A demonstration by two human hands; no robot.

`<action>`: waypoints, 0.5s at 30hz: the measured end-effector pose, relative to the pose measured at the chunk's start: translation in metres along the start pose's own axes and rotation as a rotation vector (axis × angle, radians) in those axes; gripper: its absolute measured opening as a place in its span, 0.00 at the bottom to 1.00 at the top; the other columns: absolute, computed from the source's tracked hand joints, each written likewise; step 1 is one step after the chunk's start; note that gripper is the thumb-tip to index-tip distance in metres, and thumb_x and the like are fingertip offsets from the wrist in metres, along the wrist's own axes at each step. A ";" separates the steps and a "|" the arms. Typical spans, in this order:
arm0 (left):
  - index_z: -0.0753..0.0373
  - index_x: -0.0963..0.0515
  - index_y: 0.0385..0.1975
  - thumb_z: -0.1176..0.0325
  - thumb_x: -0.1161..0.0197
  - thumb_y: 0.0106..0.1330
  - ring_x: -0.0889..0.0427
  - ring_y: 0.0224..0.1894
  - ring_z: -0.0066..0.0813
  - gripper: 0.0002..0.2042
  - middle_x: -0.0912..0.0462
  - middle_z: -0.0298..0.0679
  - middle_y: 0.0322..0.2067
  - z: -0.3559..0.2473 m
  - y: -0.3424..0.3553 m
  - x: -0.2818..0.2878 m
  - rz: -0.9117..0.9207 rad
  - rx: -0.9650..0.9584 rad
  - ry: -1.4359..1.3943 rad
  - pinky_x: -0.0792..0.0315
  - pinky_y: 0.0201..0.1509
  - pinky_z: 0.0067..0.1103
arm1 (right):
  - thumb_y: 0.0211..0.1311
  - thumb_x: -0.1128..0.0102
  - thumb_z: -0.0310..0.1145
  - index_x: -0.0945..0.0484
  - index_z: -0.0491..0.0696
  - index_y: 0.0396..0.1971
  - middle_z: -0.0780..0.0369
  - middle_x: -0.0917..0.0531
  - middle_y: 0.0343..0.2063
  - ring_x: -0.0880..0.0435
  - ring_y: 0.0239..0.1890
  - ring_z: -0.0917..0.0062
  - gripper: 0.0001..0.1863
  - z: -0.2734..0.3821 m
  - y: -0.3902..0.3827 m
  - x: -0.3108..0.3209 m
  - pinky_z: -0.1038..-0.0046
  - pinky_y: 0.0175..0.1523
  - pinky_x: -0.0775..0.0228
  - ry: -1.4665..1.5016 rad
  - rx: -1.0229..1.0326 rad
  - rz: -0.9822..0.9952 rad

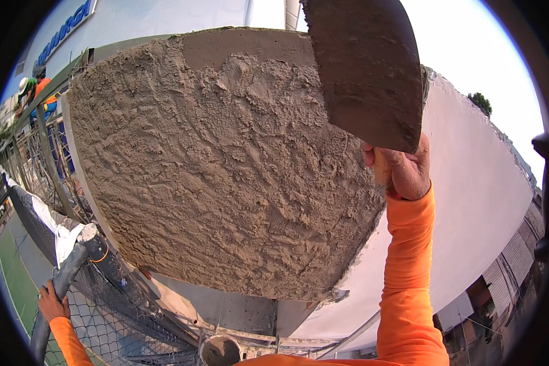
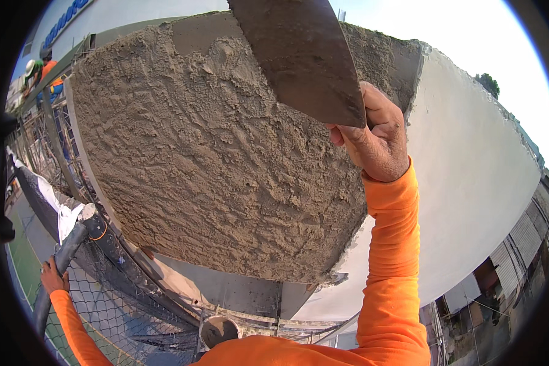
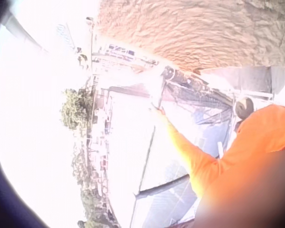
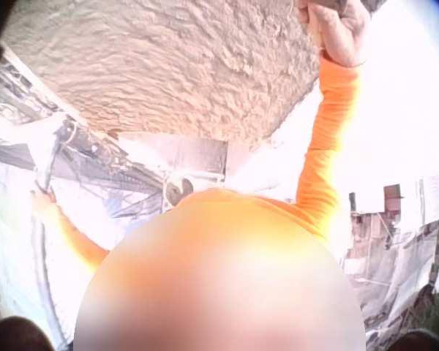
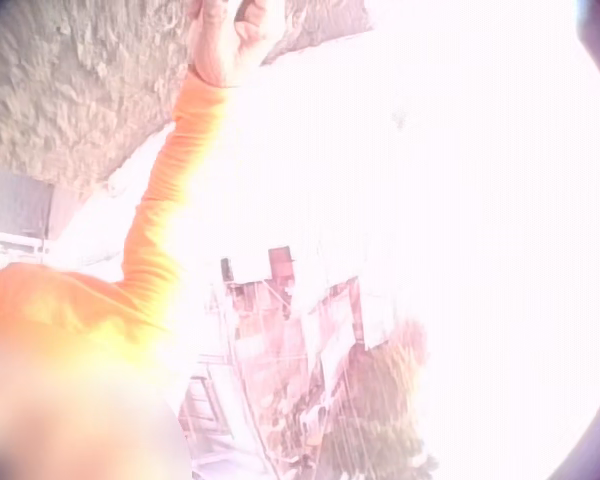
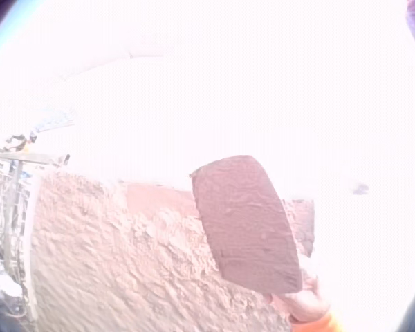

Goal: The person scoops wet cement from a bucket with a trowel and applies it to an exterior wall, spreading and smoothing the surface. They then use a long straightedge to level the applied cement and continue adding more material to adjacent areas.

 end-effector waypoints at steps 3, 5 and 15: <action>0.57 0.38 0.68 0.64 0.24 0.49 0.26 0.57 0.55 0.43 0.33 0.55 0.63 -0.003 -0.003 0.013 -0.059 -0.012 -0.006 0.33 0.60 0.41 | 0.67 0.35 0.48 0.21 0.44 0.43 0.65 0.20 0.29 0.22 0.25 0.83 0.20 -0.054 0.043 -0.020 0.78 0.29 0.27 0.345 -0.234 -0.064; 0.57 0.38 0.68 0.64 0.24 0.50 0.26 0.57 0.55 0.43 0.32 0.55 0.63 -0.007 -0.006 0.015 -0.039 -0.031 0.010 0.33 0.61 0.41 | 0.70 0.38 0.44 0.23 0.48 0.41 0.67 0.21 0.27 0.25 0.23 0.84 0.14 -0.112 0.048 -0.006 0.77 0.27 0.30 0.070 -0.496 -0.446; 0.53 0.38 0.69 0.61 0.27 0.55 0.21 0.52 0.57 0.40 0.25 0.55 0.57 -0.014 0.003 0.021 0.007 -0.088 0.044 0.25 0.53 0.42 | 0.70 0.37 0.39 0.27 0.47 0.38 0.68 0.24 0.25 0.27 0.24 0.87 0.12 -0.226 -0.319 -0.090 0.82 0.27 0.33 0.103 -0.789 -0.276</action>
Point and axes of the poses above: each hand's wrist, its own y-axis towards the middle knuckle, its own x-axis out of the back of the hand, z = x × y, the point moved 7 cm from there along y, towards the middle knuckle
